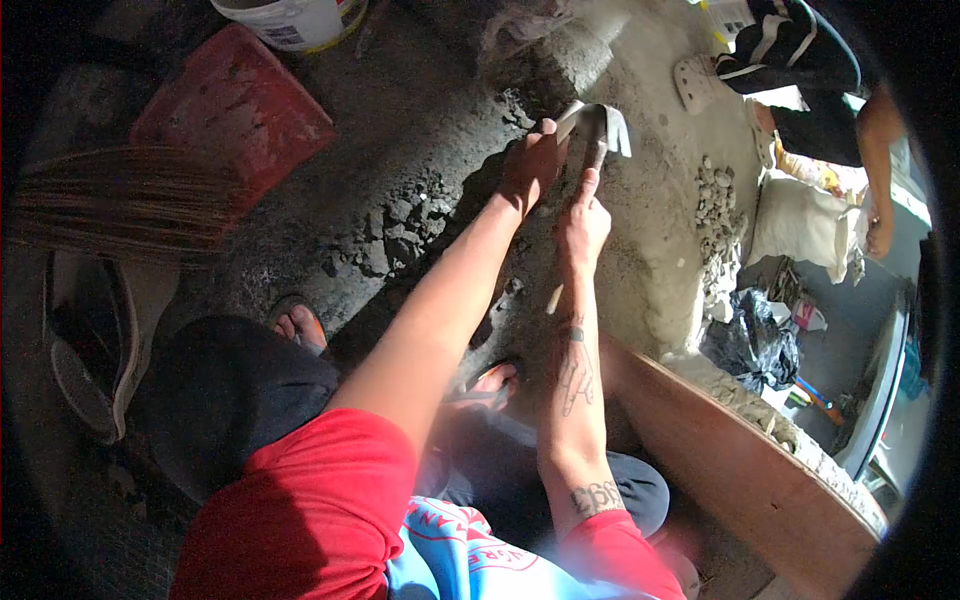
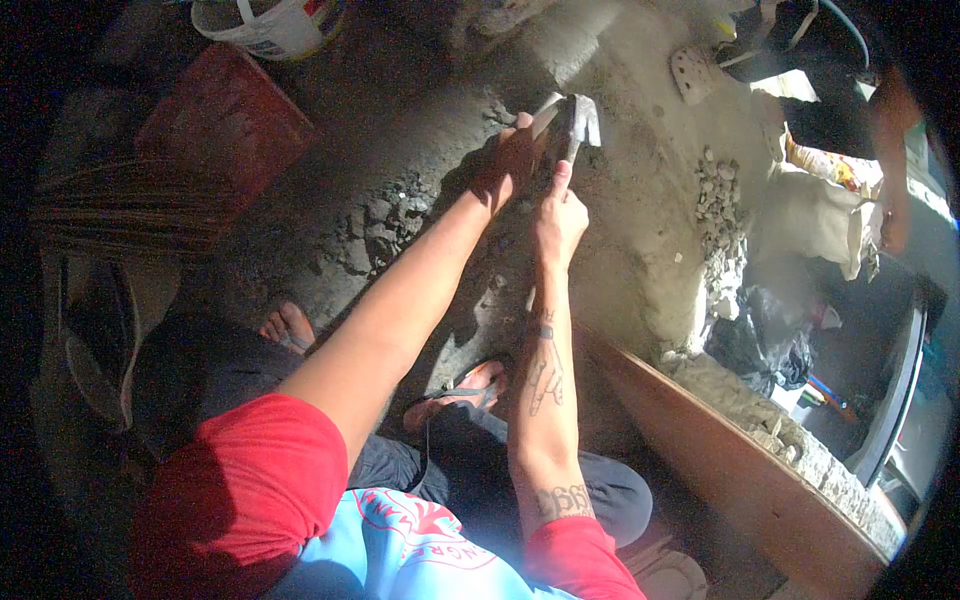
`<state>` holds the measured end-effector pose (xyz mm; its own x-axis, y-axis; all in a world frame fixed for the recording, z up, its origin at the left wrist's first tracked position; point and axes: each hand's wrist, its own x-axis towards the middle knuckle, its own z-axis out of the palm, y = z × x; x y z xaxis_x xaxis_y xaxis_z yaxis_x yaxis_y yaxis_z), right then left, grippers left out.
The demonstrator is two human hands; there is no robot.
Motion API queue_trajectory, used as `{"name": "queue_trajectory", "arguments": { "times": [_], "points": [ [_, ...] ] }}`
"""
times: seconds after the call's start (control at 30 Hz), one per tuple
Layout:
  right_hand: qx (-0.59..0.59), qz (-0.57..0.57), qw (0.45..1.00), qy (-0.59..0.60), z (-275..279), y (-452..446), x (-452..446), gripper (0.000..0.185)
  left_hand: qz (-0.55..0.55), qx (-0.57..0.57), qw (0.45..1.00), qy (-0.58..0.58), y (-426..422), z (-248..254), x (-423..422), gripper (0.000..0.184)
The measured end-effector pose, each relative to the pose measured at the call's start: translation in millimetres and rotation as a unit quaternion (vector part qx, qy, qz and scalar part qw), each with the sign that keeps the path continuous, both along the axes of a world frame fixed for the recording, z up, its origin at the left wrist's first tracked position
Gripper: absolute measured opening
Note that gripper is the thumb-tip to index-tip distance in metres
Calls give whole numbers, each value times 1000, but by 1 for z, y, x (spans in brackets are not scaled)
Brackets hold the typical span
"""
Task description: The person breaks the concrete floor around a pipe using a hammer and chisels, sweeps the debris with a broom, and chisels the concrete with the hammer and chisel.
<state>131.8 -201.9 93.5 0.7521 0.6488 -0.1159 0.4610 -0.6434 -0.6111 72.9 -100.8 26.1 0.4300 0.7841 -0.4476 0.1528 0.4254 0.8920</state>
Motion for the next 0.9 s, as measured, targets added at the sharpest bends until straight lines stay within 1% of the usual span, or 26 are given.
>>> {"name": "queue_trajectory", "arguments": {
  "times": [0.03,0.1,0.13,0.17,0.2,0.23,0.27,0.3,0.33,0.37,0.4,0.43,0.47,0.5,0.53,0.57,0.6,0.63,0.7,0.73,0.77,0.83,0.9],
  "points": [
    [0,-2,1000,0,10,0,-3,74,-2,-26,1000,6,2,1,1,49],
    [79,-45,989,120,22,-7,-4,73,-19,76,995,69,-1,7,0,45],
    [176,-36,971,159,27,-9,-12,70,6,234,959,158,-9,-13,15,40],
    [257,-17,953,163,17,-10,-10,69,17,278,944,176,-12,-38,29,39],
    [239,38,970,-17,-1,-10,-4,70,14,263,947,186,-13,-32,28,39],
    [213,91,953,-195,-14,-8,-1,71,11,249,948,197,-13,-22,25,39],
    [91,43,991,-88,-8,-2,-3,72,1,170,976,138,-7,-17,20,40],
    [-33,-6,999,21,-1,2,-3,73,-9,89,993,75,-2,-13,14,41],
    [-27,-19,999,33,12,1,-4,73,22,162,985,62,-7,-16,10,38],
    [-19,-27,998,44,21,5,-6,73,76,329,938,77,-9,-18,11,30],
    [-19,-22,999,43,19,8,-7,73,57,272,956,92,-6,-20,15,28],
    [75,-24,995,57,10,6,-8,73,33,212,971,108,-6,-8,10,26],
    [168,-27,983,72,-1,2,-9,72,105,237,962,85,-8,-10,16,22],
    [261,-29,961,85,-10,-2,-9,72,105,237,962,86,-9,-14,16,22],
    [165,69,983,-46,-19,-5,-3,73,87,163,982,36,-6,-10,12,21],
    [20,18,999,25,-5,4,-10,73,67,90,994,-14,-4,-11,11,20],
    [-29,-19,997,64,13,8,-14,76,99,17,994,45,-3,-42,29,27],
    [-75,-54,991,101,23,11,-13,80,96,21,994,42,-7,-41,36,27],
    [23,-63,989,133,13,2,6,70,123,170,973,100,-5,-36,40,46],
    [68,-99,976,181,31,4,-6,68,84,11,996,-10,5,-32,32,36],
    [115,-93,971,188,43,4,-13,68,86,10,996,-7,6,-30,30,36],
    [159,-66,964,203,47,-1,-12,69,84,33,994,59,6,-24,32,37],
    [175,-76,956,221,34,0,-8,71,78,57,988,123,-1,-15,38,40]
  ]
}}
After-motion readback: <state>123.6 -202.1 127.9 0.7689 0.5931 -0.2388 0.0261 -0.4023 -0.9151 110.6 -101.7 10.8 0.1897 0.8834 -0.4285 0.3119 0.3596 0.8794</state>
